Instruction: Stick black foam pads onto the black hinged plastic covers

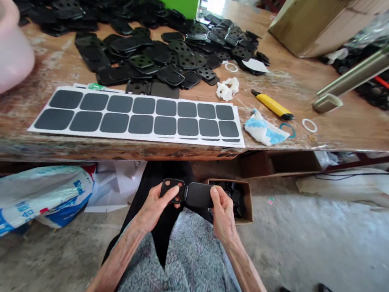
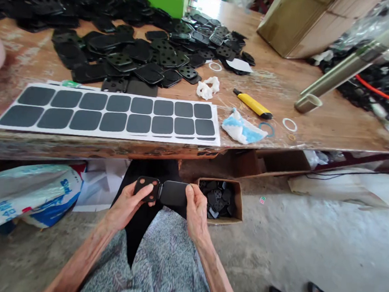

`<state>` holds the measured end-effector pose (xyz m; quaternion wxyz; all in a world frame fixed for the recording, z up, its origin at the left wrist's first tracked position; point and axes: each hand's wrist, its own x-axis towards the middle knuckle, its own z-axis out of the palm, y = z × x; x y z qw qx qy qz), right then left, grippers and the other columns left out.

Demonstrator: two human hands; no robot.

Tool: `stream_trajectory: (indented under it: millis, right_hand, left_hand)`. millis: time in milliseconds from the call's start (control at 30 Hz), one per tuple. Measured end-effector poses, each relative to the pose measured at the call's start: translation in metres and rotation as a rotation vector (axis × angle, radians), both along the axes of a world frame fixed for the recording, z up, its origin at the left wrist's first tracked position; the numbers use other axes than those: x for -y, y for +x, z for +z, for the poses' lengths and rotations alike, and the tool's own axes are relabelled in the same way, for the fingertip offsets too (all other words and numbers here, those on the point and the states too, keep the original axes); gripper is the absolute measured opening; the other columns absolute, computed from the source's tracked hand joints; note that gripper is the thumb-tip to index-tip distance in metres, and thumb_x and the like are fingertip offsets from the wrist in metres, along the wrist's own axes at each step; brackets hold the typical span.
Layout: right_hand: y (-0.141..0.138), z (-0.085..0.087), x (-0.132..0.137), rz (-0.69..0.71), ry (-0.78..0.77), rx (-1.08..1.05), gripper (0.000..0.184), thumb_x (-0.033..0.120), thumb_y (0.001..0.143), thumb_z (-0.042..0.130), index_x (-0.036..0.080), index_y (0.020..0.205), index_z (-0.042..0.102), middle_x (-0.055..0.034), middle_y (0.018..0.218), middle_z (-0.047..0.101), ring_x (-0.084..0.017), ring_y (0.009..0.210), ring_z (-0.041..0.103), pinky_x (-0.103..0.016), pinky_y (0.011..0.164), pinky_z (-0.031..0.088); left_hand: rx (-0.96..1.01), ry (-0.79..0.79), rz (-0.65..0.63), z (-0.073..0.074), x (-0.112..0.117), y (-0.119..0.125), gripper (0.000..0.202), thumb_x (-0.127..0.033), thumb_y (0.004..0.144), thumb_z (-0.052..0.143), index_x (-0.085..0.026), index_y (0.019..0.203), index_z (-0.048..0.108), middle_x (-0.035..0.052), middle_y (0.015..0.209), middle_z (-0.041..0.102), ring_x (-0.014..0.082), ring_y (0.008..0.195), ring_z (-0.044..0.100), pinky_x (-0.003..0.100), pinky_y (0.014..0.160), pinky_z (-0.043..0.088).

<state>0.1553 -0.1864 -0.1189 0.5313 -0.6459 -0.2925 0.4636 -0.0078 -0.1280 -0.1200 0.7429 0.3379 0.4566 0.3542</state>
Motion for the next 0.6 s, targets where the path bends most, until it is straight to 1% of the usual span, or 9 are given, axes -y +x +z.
stream_trajectory:
  millis: [133, 167, 233, 300, 333, 400, 433, 533, 600]
  right_hand:
    - [0.0, 0.003, 0.008, -0.035, -0.043, 0.287, 0.036, 0.052, 0.089, 0.047, 0.02, 0.075, 0.054, 0.0031, 0.062, 0.05, -0.013, 0.059, 0.044, -0.023, 0.055, 0.037]
    - [-0.001, 0.004, 0.009, -0.025, -0.054, 0.32, 0.035, 0.052, 0.09, 0.046, 0.02, 0.076, 0.055, 0.003, 0.062, 0.05, -0.013, 0.059, 0.044, -0.023, 0.054, 0.036]
    - [-0.004, 0.006, 0.01, 0.016, -0.059, 0.311, 0.035, 0.051, 0.091, 0.043, 0.021, 0.081, 0.058, 0.002, 0.065, 0.052, -0.014, 0.062, 0.048, -0.024, 0.056, 0.038]
    - [-0.005, 0.007, 0.011, 0.049, -0.056, 0.263, 0.035, 0.05, 0.091, 0.044, 0.021, 0.09, 0.062, 0.0002, 0.071, 0.058, -0.016, 0.07, 0.054, -0.025, 0.062, 0.043]
    - [-0.005, 0.008, 0.012, 0.06, -0.054, 0.245, 0.034, 0.05, 0.09, 0.045, 0.021, 0.094, 0.063, -0.0006, 0.075, 0.06, -0.017, 0.074, 0.056, -0.026, 0.066, 0.044]
    - [-0.004, 0.008, 0.013, 0.088, -0.056, 0.179, 0.035, 0.05, 0.089, 0.049, 0.02, 0.098, 0.064, -0.0016, 0.081, 0.063, -0.018, 0.08, 0.058, -0.027, 0.072, 0.046]
    - [-0.003, 0.007, 0.013, 0.094, -0.056, 0.109, 0.035, 0.051, 0.088, 0.051, 0.021, 0.098, 0.064, -0.0021, 0.083, 0.064, -0.018, 0.081, 0.059, -0.028, 0.073, 0.047]
    - [0.0, 0.0, 0.012, 0.067, -0.054, -0.184, 0.038, 0.056, 0.084, 0.055, 0.021, 0.097, 0.064, -0.0039, 0.086, 0.066, -0.019, 0.08, 0.061, -0.03, 0.068, 0.051]
    - [0.0, -0.009, 0.012, 0.04, -0.06, -0.287, 0.039, 0.058, 0.081, 0.057, 0.021, 0.094, 0.063, -0.0053, 0.089, 0.067, -0.02, 0.078, 0.062, -0.031, 0.064, 0.053]
  left_hand:
    - [-0.215, 0.119, 0.06, -0.002, 0.002, 0.008, 0.024, -0.037, 0.072, 0.073, -0.015, 0.08, 0.07, -0.0006, 0.065, 0.063, 0.0131, 0.06, 0.057, 0.023, 0.054, 0.046]
    - [-0.253, 0.14, 0.078, -0.003, 0.002, 0.008, 0.023, -0.038, 0.073, 0.072, -0.015, 0.08, 0.07, -0.0003, 0.067, 0.064, 0.0137, 0.062, 0.058, 0.023, 0.057, 0.047]
    - [-0.26, 0.153, 0.101, -0.006, 0.001, 0.007, 0.026, -0.041, 0.075, 0.07, -0.016, 0.083, 0.072, 0.0013, 0.076, 0.069, 0.0158, 0.071, 0.062, 0.025, 0.067, 0.049]
    - [-0.203, 0.125, 0.105, -0.009, 0.0, 0.004, 0.03, -0.045, 0.079, 0.066, -0.016, 0.086, 0.073, 0.003, 0.083, 0.071, 0.0178, 0.081, 0.063, 0.026, 0.077, 0.049]
    - [-0.16, 0.093, 0.109, -0.009, -0.001, 0.003, 0.032, -0.047, 0.08, 0.065, -0.016, 0.086, 0.073, 0.0037, 0.084, 0.071, 0.0183, 0.082, 0.064, 0.027, 0.078, 0.049]
    - [-0.049, -0.013, 0.12, -0.01, -0.003, 0.001, 0.035, -0.049, 0.077, 0.067, -0.014, 0.082, 0.072, 0.0044, 0.079, 0.07, 0.018, 0.076, 0.063, 0.028, 0.072, 0.05]
    - [0.011, -0.079, 0.131, -0.009, -0.004, 0.001, 0.036, -0.049, 0.073, 0.071, -0.014, 0.079, 0.071, 0.0044, 0.076, 0.069, 0.0171, 0.071, 0.062, 0.028, 0.068, 0.051]
    - [0.141, -0.249, 0.15, -0.009, -0.005, 0.002, 0.037, -0.047, 0.063, 0.08, -0.013, 0.074, 0.069, 0.0035, 0.072, 0.067, 0.0145, 0.063, 0.06, 0.028, 0.06, 0.052]
    - [0.129, -0.272, 0.163, -0.012, -0.003, 0.005, 0.038, -0.045, 0.059, 0.083, -0.013, 0.072, 0.068, 0.0027, 0.072, 0.066, 0.0132, 0.062, 0.058, 0.027, 0.059, 0.051]
